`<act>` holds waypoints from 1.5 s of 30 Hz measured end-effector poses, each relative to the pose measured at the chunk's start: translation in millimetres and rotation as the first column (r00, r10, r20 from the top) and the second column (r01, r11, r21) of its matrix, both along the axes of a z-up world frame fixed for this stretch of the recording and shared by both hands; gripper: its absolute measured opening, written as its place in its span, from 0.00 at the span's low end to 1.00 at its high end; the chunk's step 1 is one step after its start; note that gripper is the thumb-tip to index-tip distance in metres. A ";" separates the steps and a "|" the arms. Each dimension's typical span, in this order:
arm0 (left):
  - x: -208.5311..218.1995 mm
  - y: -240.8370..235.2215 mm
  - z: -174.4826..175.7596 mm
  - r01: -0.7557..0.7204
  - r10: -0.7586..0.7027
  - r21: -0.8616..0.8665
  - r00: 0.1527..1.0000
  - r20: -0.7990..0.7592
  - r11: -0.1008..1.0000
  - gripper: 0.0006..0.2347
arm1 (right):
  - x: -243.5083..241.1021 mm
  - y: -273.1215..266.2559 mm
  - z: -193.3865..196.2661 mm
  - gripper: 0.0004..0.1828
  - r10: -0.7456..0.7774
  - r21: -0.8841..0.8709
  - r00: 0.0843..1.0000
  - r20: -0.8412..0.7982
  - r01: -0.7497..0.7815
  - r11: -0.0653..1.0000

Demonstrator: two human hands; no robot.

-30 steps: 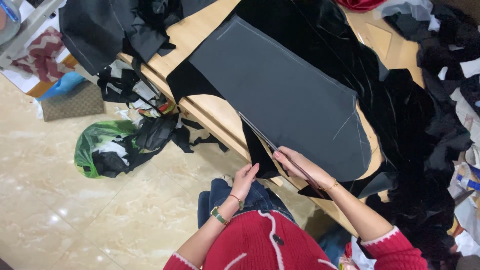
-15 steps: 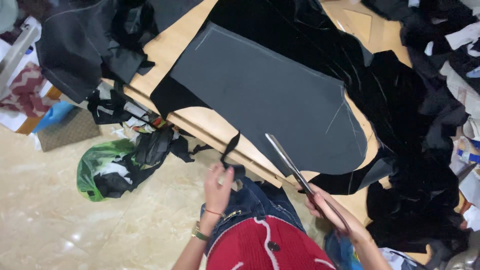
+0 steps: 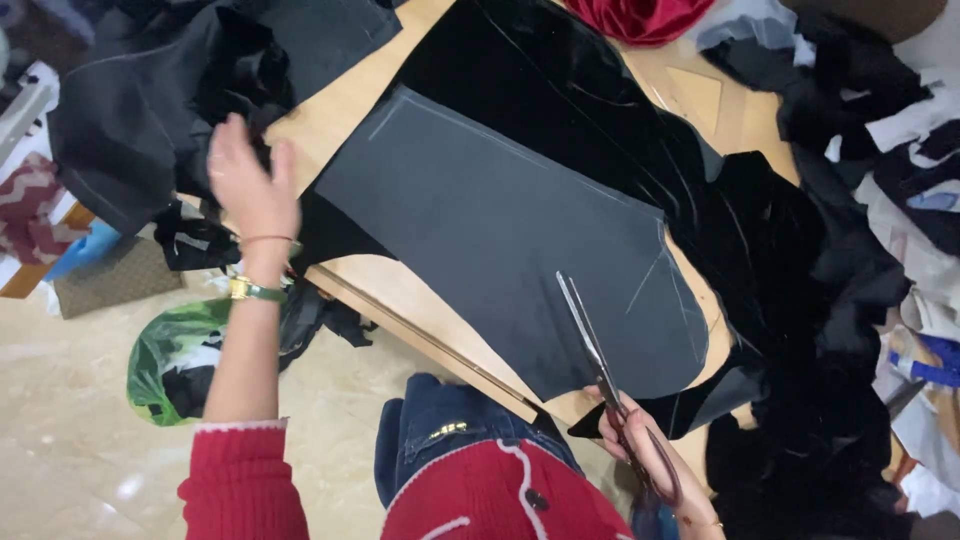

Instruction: The person is cutting out a garment piece from black velvet fabric using large fabric scissors, following a pattern template.

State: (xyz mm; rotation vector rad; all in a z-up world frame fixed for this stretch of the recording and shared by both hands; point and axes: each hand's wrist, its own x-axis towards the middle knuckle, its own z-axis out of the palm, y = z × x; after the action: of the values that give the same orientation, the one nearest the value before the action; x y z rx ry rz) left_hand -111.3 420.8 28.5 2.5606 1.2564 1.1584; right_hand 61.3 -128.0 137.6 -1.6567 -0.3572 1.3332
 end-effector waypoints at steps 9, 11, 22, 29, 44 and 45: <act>104.0 -208.8 -30.9 0.799 -0.762 -0.159 0.464 -0.452 0.581 0.29 | -33.5 5.7 -3.0 0.44 -0.395 0.107 0.918 0.018 0.391 0.914; 100.7 -237.7 -52.2 0.906 -0.869 -0.174 0.293 -0.400 0.386 0.32 | -48.0 12.8 -14.2 0.44 -0.478 0.122 0.875 0.073 0.468 0.876; 90.4 -257.0 -63.9 0.944 -0.827 -0.231 -0.318 -0.463 -0.234 0.31 | -205.0 79.4 -44.8 0.49 -0.905 0.120 0.426 0.006 0.898 0.423; 113.6 -271.9 -70.3 0.893 -0.736 -0.058 -0.403 -0.544 -0.446 0.18 | -273.0 121.4 -18.4 0.47 -0.968 -0.094 0.252 0.006 0.964 0.250; 129.6 -282.7 -53.9 0.850 -0.816 0.129 -0.432 -0.385 -0.511 0.06 | -289.0 169.9 -16.3 0.47 -0.979 -0.142 0.200 -0.038 0.969 0.203; 130.7 -283.8 -53.5 0.846 -0.821 0.146 -0.434 -0.372 -0.513 0.06 | -289.4 170.2 -19.3 0.49 -0.979 -0.129 0.198 -0.041 0.971 0.202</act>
State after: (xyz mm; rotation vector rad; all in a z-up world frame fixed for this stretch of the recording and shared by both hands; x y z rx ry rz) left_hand 19.4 137.0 -25.0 2.2150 -1.6557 0.6166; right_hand -228.1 42.2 118.3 -1.3451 0.8066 0.3726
